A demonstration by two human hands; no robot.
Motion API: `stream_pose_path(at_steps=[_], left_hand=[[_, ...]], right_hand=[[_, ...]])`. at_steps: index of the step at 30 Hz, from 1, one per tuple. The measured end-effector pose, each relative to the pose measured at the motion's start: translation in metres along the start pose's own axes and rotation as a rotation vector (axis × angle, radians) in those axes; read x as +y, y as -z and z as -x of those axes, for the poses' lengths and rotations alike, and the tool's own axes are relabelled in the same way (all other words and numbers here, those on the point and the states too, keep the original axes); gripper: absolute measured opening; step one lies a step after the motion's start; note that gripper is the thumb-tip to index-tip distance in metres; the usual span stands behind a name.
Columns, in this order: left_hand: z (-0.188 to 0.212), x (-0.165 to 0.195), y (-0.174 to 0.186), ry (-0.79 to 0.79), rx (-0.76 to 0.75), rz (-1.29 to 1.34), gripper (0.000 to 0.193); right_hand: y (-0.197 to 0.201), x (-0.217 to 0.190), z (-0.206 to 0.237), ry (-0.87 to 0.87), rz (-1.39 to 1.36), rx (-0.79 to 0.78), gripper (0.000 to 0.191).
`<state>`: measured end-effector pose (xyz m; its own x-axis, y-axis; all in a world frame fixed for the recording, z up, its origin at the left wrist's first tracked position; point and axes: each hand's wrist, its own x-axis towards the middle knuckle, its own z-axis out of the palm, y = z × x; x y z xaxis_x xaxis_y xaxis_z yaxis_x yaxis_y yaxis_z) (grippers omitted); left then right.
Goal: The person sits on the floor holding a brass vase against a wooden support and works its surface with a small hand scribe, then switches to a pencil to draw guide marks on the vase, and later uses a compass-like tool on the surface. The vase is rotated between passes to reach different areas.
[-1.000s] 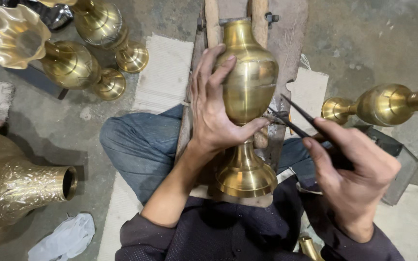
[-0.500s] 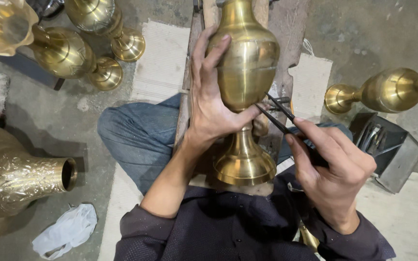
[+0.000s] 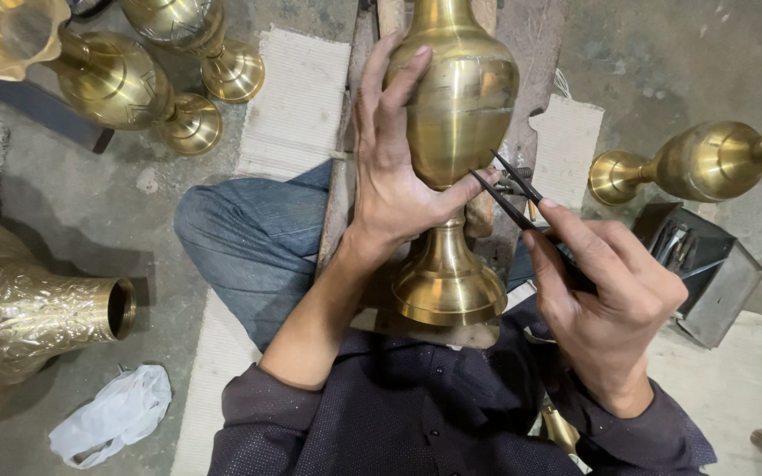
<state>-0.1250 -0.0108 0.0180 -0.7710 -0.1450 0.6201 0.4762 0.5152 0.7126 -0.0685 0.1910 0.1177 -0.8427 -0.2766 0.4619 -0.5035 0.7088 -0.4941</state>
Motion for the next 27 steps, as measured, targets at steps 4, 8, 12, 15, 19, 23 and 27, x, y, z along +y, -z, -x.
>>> stream_pose_path(at_steps=[4, 8, 12, 15, 19, 23, 27], left_hand=[[0.0, 0.0, 0.0, 0.002, -0.003, 0.006, 0.121], [0.0, 0.0, 0.001, 0.002, -0.003, 0.003, 0.121], [0.0, 0.001, 0.002, 0.008, 0.0, -0.006, 0.121], [0.0, 0.003, 0.003, 0.008, 0.008, -0.023, 0.121], [0.0, 0.006, 0.006, 0.015, 0.012, -0.038, 0.12], [0.001, 0.009, 0.007, 0.041, 0.013, -0.028, 0.117], [0.002, 0.01, 0.008, 0.049, 0.019, -0.023, 0.113]], right_hand=[[-0.002, 0.008, 0.007, -0.003, 0.001, -0.009, 0.032], [-0.004, 0.012, 0.011, -0.002, 0.017, -0.009, 0.031], [-0.003, 0.006, 0.008, 0.016, 0.057, -0.003, 0.032], [0.001, -0.003, 0.0, 0.043, 0.12, -0.01, 0.034], [0.009, -0.018, -0.014, 0.124, 0.252, -0.057, 0.032], [0.022, -0.028, -0.031, 0.222, 0.43, -0.142, 0.033], [0.031, -0.033, -0.044, 0.258, 0.468, -0.223, 0.035]])
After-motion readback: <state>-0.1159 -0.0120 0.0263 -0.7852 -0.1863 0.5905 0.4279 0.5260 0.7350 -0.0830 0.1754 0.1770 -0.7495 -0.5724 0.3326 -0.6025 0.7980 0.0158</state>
